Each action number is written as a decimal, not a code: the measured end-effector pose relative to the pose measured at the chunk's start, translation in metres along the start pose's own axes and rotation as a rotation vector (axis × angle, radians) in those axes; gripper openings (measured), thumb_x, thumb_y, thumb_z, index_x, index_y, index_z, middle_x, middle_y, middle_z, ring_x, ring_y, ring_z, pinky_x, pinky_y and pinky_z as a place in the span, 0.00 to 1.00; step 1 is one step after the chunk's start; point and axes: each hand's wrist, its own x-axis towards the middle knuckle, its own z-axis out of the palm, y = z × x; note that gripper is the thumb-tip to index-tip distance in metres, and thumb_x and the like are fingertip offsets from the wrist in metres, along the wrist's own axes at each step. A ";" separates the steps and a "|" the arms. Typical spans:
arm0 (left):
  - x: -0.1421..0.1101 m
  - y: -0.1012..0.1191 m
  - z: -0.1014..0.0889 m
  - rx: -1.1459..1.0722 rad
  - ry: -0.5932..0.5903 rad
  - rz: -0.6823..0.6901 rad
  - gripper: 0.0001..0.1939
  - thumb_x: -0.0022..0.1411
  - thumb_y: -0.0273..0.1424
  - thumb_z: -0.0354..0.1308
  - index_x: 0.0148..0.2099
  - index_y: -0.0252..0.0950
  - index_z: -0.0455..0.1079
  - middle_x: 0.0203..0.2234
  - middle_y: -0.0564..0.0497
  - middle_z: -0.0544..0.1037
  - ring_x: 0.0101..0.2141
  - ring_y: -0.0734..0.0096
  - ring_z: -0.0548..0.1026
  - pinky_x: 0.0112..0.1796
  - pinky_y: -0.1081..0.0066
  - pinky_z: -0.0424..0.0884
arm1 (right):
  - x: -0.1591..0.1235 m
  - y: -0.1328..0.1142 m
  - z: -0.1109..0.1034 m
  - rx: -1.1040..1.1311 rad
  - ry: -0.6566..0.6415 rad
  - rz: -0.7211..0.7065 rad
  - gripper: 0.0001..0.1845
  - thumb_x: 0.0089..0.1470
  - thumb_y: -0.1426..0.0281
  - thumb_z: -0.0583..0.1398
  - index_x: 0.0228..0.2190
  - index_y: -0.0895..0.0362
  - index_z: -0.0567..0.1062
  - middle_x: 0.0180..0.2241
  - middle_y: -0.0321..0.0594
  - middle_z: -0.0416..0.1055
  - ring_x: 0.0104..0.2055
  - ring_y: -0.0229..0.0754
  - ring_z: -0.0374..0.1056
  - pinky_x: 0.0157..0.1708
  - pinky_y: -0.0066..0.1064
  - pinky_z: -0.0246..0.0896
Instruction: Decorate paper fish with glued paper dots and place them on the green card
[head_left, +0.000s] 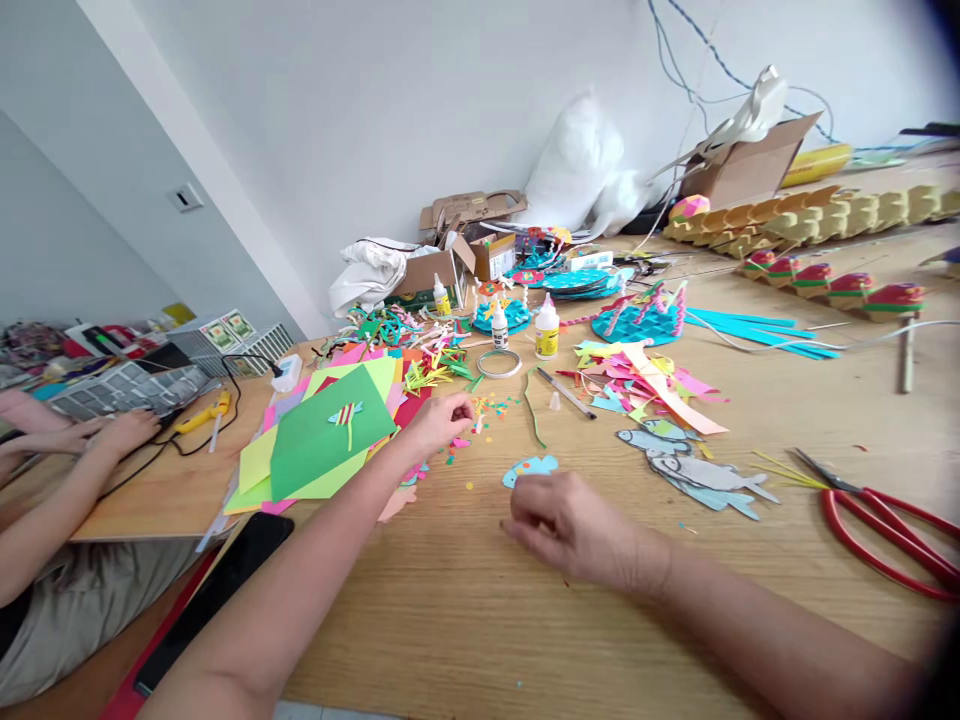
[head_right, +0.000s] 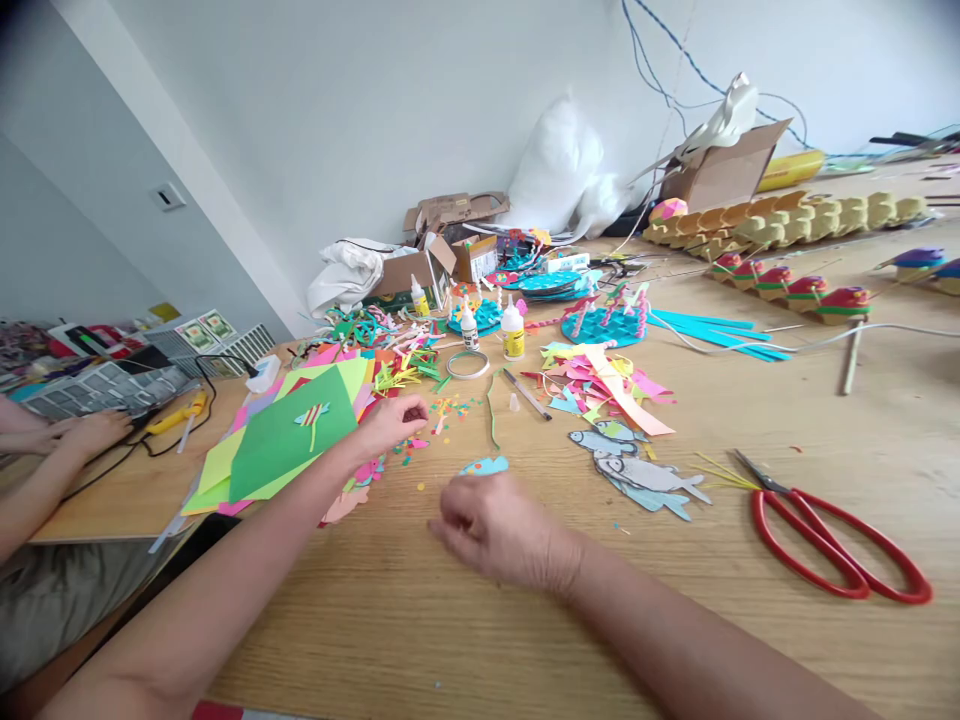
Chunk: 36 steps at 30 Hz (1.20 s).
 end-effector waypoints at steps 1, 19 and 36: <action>-0.003 0.005 0.001 -0.045 -0.003 0.005 0.04 0.49 0.24 0.49 0.29 0.34 0.64 0.21 0.57 0.69 0.24 0.78 0.66 0.24 0.80 0.61 | 0.003 0.005 -0.002 0.054 0.086 0.118 0.12 0.51 0.68 0.50 0.19 0.58 0.65 0.19 0.35 0.63 0.21 0.31 0.56 0.21 0.24 0.49; -0.032 0.066 0.022 -0.244 0.049 0.064 0.08 0.51 0.21 0.50 0.34 0.37 0.60 0.25 0.57 0.71 0.28 0.78 0.70 0.30 0.79 0.64 | 0.011 0.031 -0.010 0.202 0.237 0.470 0.06 0.46 0.71 0.53 0.23 0.59 0.70 0.16 0.32 0.62 0.18 0.31 0.55 0.17 0.22 0.47; -0.046 0.056 0.021 0.017 0.033 0.194 0.06 0.54 0.22 0.49 0.34 0.35 0.65 0.28 0.53 0.72 0.33 0.73 0.69 0.36 0.72 0.66 | 0.006 0.050 -0.024 0.038 0.139 0.439 0.06 0.47 0.71 0.51 0.24 0.58 0.66 0.19 0.33 0.63 0.21 0.32 0.56 0.21 0.24 0.48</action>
